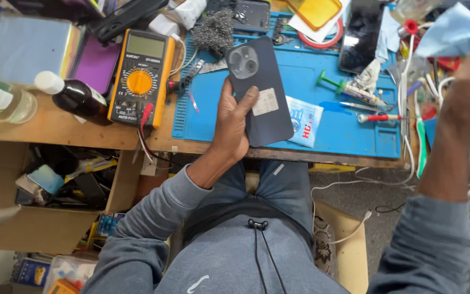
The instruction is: The person applies adhesive to the internal frame of a disassembled smartphone, then attaches the back cover. They wipe the back cover with a cloth and use a rubber band to secure it while the adhesive sets.
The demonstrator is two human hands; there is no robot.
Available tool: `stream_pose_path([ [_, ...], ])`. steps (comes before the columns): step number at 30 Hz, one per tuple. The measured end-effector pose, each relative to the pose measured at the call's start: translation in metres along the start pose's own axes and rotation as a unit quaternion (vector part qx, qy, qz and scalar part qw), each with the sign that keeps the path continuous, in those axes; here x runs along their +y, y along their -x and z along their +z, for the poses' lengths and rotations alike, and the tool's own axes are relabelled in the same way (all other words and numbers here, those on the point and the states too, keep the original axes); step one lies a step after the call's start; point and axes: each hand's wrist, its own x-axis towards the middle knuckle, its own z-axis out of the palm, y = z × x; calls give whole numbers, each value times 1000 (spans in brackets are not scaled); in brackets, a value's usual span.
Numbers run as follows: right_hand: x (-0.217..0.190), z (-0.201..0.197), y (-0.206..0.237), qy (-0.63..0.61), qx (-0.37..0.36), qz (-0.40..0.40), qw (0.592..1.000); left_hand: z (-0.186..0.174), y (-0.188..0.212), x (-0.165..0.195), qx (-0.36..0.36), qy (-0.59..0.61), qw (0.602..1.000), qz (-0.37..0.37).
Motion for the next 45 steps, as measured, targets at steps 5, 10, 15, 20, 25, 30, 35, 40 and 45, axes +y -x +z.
stream_pose_path([
  [5, -85, -7, 74, -249, -79, 78, 962, -1, -4, -10, -3, -17, 1000, 13],
  [10, -171, 13, 137, -377, -241, 212, 869, 5, -5, -16, -10, -67, 995, 78],
  [15, -187, 19, 98, -422, -202, 239, 851, 16, 14, -17, -60, -92, 993, 30],
  [20, -184, 21, 61, -460, -147, 195, 854, 22, 33, -16, -107, -89, 990, -25],
  [25, -195, 18, 76, -472, -146, 189, 848, 18, 31, -6, -112, -153, 982, 2],
  [30, -179, -1, 59, -380, -213, 171, 884, 15, 35, -7, -174, -216, 961, -17],
  [35, -176, -8, 43, -321, -288, 139, 892, 12, 37, -5, -206, -213, 955, -34],
  [40, -181, -12, 31, -265, -322, 82, 905, 14, 35, -2, -227, -253, 939, -46],
  [45, -169, -19, 21, -238, -354, -122, 896, 3, 30, -16, -299, -328, 895, -33],
])
